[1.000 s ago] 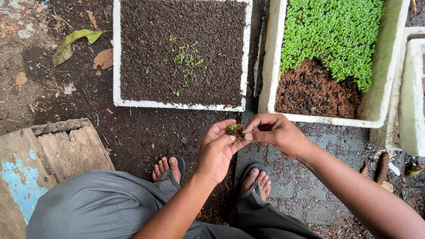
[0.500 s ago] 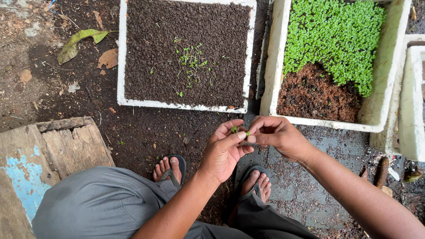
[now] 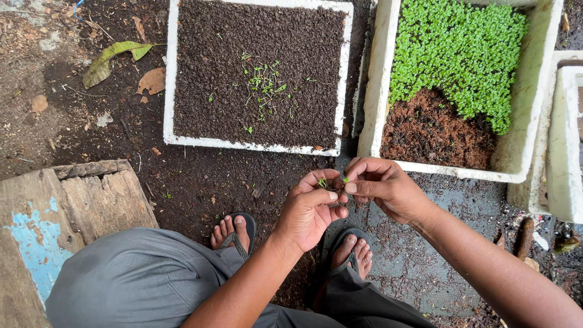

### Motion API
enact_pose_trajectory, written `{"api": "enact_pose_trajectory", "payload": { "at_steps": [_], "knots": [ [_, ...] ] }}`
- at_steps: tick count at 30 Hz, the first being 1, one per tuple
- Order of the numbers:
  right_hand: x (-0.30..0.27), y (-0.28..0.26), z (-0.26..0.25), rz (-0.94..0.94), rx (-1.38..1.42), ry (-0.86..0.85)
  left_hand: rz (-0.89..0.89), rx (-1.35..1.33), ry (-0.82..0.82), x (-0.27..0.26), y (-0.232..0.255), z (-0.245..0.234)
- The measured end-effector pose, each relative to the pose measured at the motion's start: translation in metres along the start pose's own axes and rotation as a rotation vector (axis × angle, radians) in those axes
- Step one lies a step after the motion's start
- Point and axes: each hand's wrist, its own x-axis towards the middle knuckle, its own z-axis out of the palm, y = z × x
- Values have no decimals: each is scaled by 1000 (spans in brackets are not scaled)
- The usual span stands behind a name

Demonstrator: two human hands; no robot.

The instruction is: The person cleans and sorts small plant seedlings by hand, removing soil and debris from the roots before placing them into a larger tray of seedlings.

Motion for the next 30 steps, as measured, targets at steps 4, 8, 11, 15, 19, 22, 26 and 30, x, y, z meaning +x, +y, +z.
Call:
{"api": "enact_pose_trajectory", "payload": {
  "at_steps": [4, 8, 11, 15, 19, 22, 26, 30],
  "knots": [
    [-3, -9, 9, -16, -24, 2, -32, -5, -11, 2, -3, -4],
    [-1, -1, -1, -21, -1, 2, -21, 0, 25, 1, -1, 0],
    [0, 4, -3, -21, -17, -1, -4, 5, 27, -1, 0, 4],
    [-1, 1, 1, 4, -7, -17, 7, 33, 40, 1, -3, 1],
    [1, -2, -12, 2, -1, -8, 25, 38, 40, 1, -3, 2],
    [2, -10, -17, -13, -7, -20, 35, 61, 43, 0, -2, 4],
    [7, -32, -32, 29, -286, -71, 103, 212, 50, -7, 1, 14],
    [11, -52, -36, 61, -494, -16, 224, 410, 26, 5, -20, -8]
  ]
}}
